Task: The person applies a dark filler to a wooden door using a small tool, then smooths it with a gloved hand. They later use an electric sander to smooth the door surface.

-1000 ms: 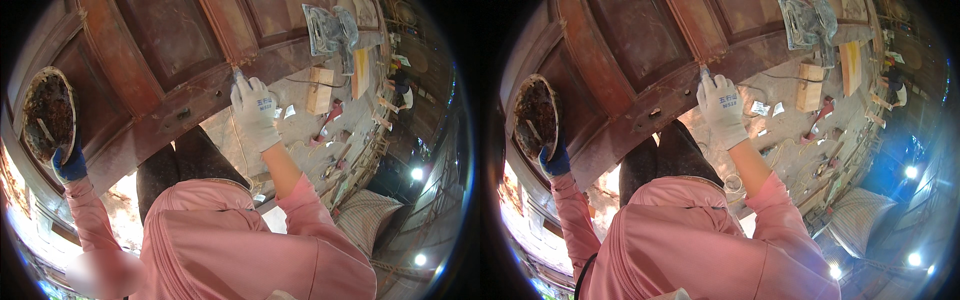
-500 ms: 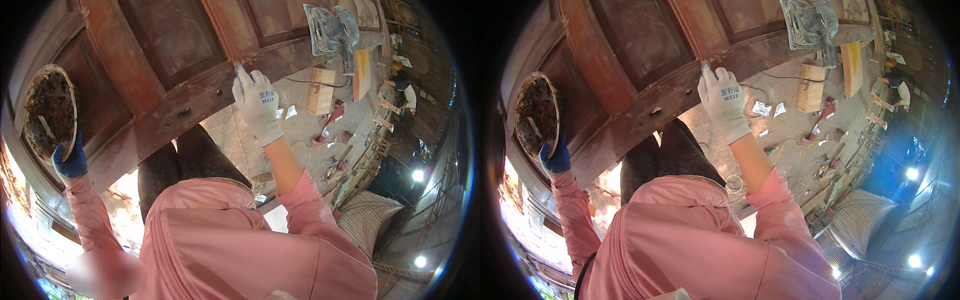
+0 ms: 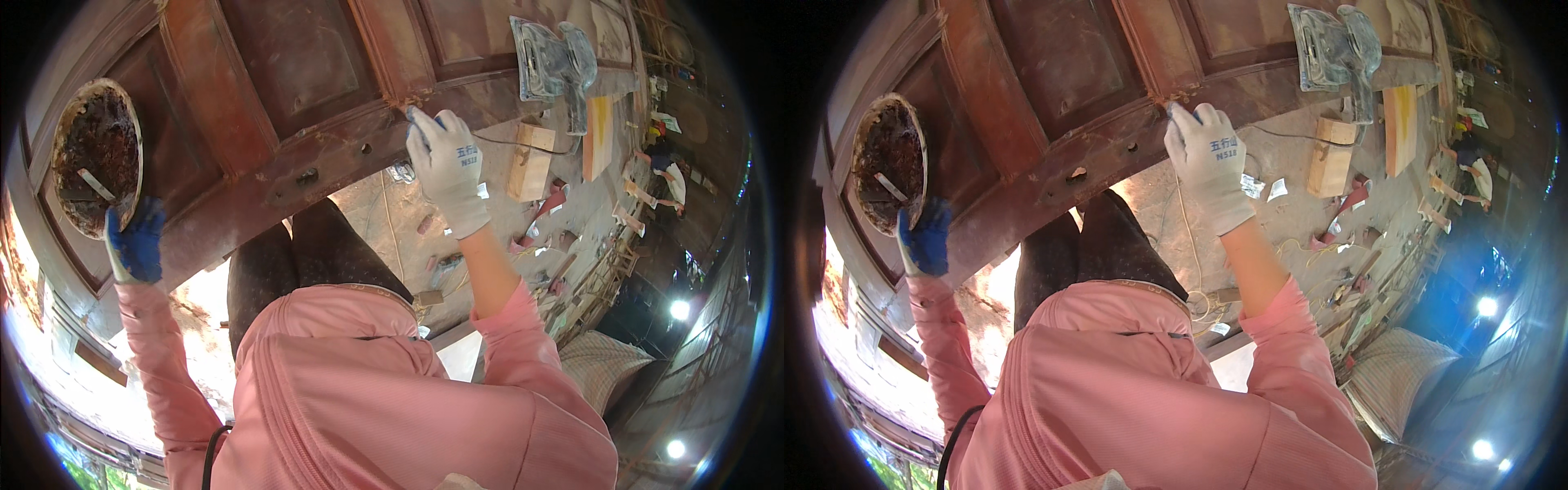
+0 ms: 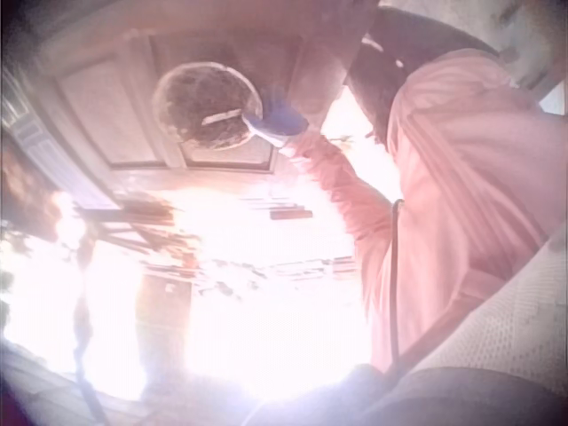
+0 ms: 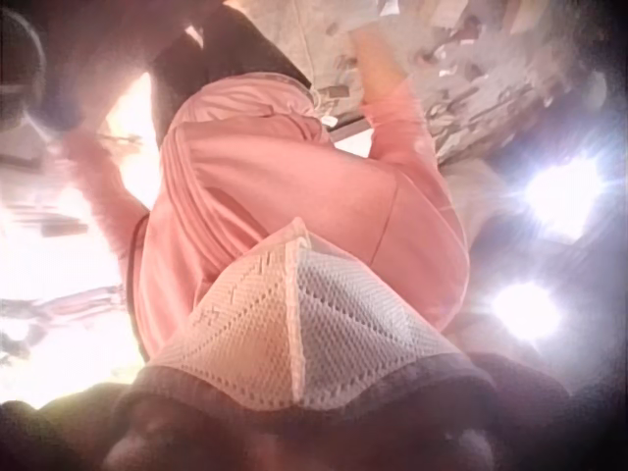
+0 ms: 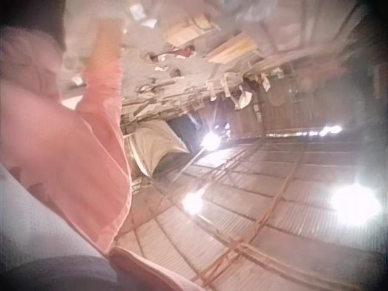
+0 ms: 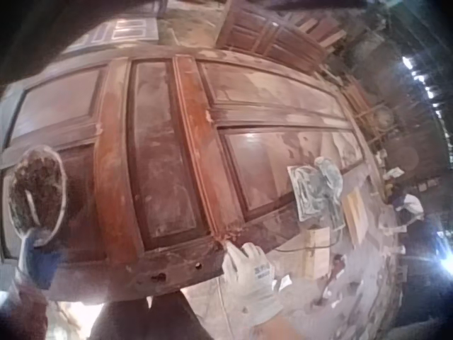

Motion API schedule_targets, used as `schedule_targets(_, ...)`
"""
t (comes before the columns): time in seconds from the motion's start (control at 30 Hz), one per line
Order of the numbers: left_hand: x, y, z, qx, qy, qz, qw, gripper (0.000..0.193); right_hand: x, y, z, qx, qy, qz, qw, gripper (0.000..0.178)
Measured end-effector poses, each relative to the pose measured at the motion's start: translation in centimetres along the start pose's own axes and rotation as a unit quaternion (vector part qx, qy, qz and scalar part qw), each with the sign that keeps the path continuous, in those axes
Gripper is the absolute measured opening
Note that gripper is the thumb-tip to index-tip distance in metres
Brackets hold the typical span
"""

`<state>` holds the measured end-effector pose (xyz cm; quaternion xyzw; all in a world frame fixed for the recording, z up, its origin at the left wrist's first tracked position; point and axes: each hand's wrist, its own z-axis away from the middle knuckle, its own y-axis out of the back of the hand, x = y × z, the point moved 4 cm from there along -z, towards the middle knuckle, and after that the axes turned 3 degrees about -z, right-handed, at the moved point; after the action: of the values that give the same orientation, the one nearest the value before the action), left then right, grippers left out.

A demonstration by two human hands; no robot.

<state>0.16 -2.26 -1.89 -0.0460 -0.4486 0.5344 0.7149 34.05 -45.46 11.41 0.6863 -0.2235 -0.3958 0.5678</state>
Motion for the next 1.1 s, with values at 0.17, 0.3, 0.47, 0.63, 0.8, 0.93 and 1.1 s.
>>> schedule_targets(0.17, -7.9, -15.3, 5.1, 0.003, -0.089, -0.43, 0.899, 0.056, 1.0, -0.6, -0.1, -0.021, 0.06, 0.037, 0.997, 0.025)
schedule_targets(0.3, -11.8, -27.1, 6.9, -0.169, -0.246, -0.78, 0.55, 0.086, 1.9, 0.1, -0.5, -0.046, 0.104, 0.052, 0.992, 0.028)
schedule_targets(0.47, -17.0, -27.5, 4.6, -0.216, -0.171, -0.849, 0.45, 0.104, 2.0, 0.8, -2.0, -0.062, 0.091, 0.026, 0.994, 0.029)
schedule_targets(0.63, -17.5, -26.8, 4.3, -0.219, -0.16, -0.873, 0.406, 0.105, 2.6, 0.8, -2.1, -0.086, 0.135, 0.018, 0.987, 0.027)
schedule_targets(0.8, -17.7, -26.7, 4.2, -0.217, -0.161, -0.872, 0.408, 0.104, 2.3, 1.0, -3.1, -0.058, 0.112, -0.012, 0.992, 0.027)
schedule_targets(0.93, -17.7, -26.9, 4.2, -0.219, -0.162, -0.87, 0.412, 0.104, 2.6, -0.7, -1.7, -0.053, 0.146, 0.014, 0.988, 0.027)
schedule_targets(1.1, -17.7, -26.8, 4.3, -0.215, -0.16, -0.871, 0.412, 0.103, 2.5, -0.5, -1.3, -0.043, 0.143, 0.021, 0.989, 0.027)
